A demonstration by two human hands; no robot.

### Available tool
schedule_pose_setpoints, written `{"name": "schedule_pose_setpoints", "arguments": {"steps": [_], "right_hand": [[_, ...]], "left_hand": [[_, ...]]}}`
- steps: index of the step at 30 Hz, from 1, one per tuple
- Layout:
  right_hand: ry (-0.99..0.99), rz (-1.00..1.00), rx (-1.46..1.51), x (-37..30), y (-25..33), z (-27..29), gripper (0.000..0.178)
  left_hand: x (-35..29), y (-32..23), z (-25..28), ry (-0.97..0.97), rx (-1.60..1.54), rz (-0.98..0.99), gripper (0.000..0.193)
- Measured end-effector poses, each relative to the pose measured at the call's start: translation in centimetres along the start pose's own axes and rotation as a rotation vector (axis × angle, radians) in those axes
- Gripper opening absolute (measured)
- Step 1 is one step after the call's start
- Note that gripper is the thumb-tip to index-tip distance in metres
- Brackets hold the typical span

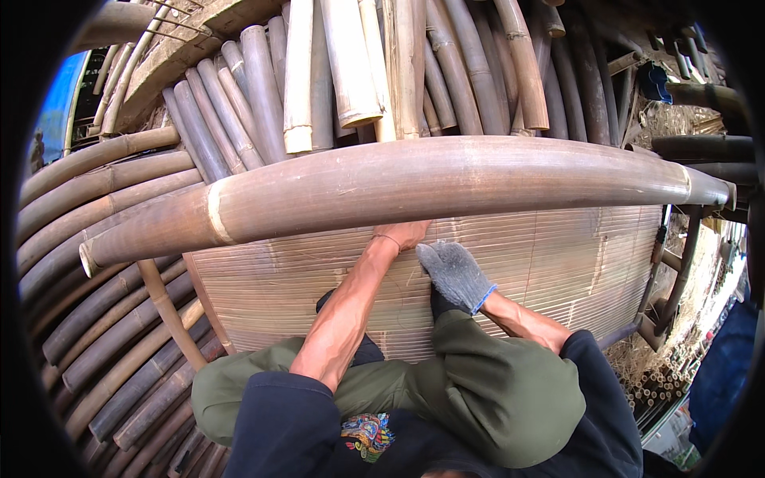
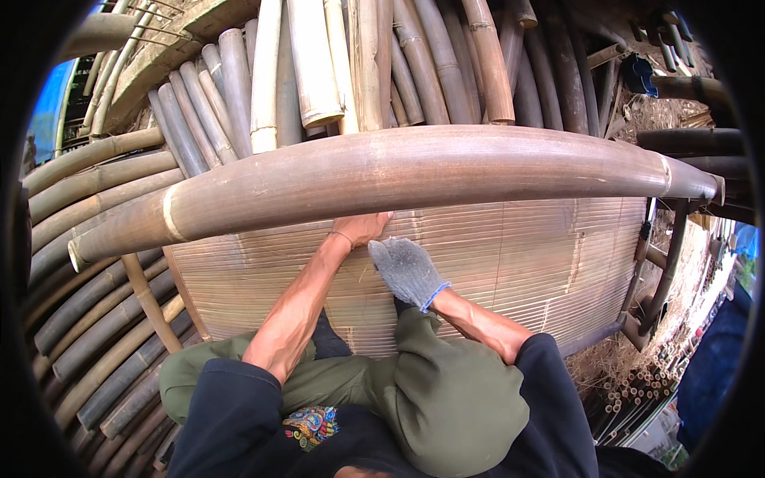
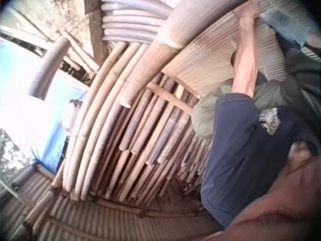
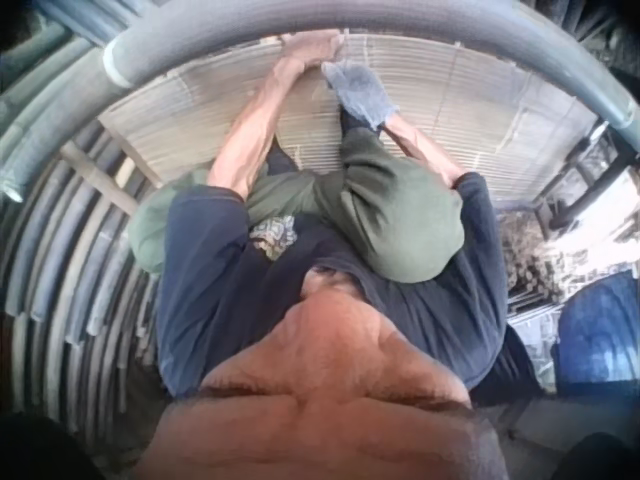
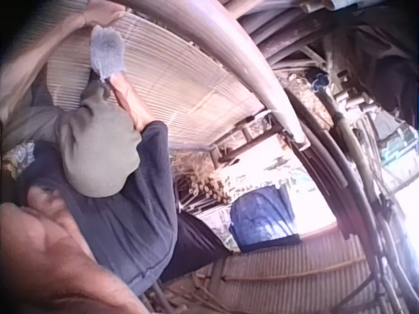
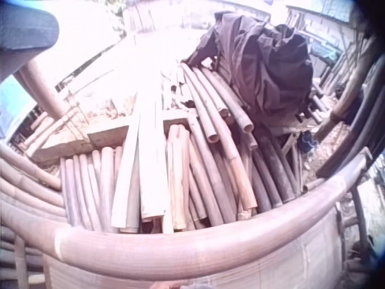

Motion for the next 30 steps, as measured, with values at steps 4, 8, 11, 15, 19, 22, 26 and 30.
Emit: {"name": "schedule_pose_setpoints", "arguments": {"steps": [4,8,11,15,19,22,26,30], "right_hand": [[0.049,-0.026,-0.007,-0.7,-2.2,-1.3,0.018],[0.216,-0.038,-0.104,-5.6,-8.9,1.6,0.017],[0.123,-0.170,0.087,-5.8,-9.7,1.8,0.019],[0.152,-0.818,0.674,-6.5,-11.8,3.6,0.034],[-0.404,-0.945,0.993,-12.5,-19.7,8.1,0.025],[-0.765,-1.082,1.029,-20.1,-26.9,13.1,0.035],[-0.413,-1.286,-0.029,-34.2,-37.5,23.4,0.047],[-0.310,-0.911,-1.077,-35.7,-35.2,24.6,0.058]], "left_hand": [[0.2,0.1,0.1,-0.103,-0.034,-0.055,0.044],[-0.4,1.1,0.2,-0.059,0.003,0.070,0.038],[-1.3,-0.2,1.7,0.082,-0.021,0.151,0.036],[-7.3,-1.1,6.0,-0.470,0.034,-0.342,0.025],[-13.5,-0.5,2.1,-0.222,0.480,-0.565,0.030],[-15.9,0.6,1.5,-0.193,0.566,-0.530,0.026],[-15.8,1.1,0.1,-0.184,0.632,-0.574,0.024],[-16.9,0.0,-4.4,0.271,0.527,-0.456,0.027]]}}
Point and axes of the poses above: each hand's wrist, its own x-axis towards the middle knuckle, its own z-axis out of the back of the hand, y = z × x, the point moved 8 cm from there along x, towards the middle knuckle, and after that the axes turned 1 degree about -z, right-handed, at the moved point
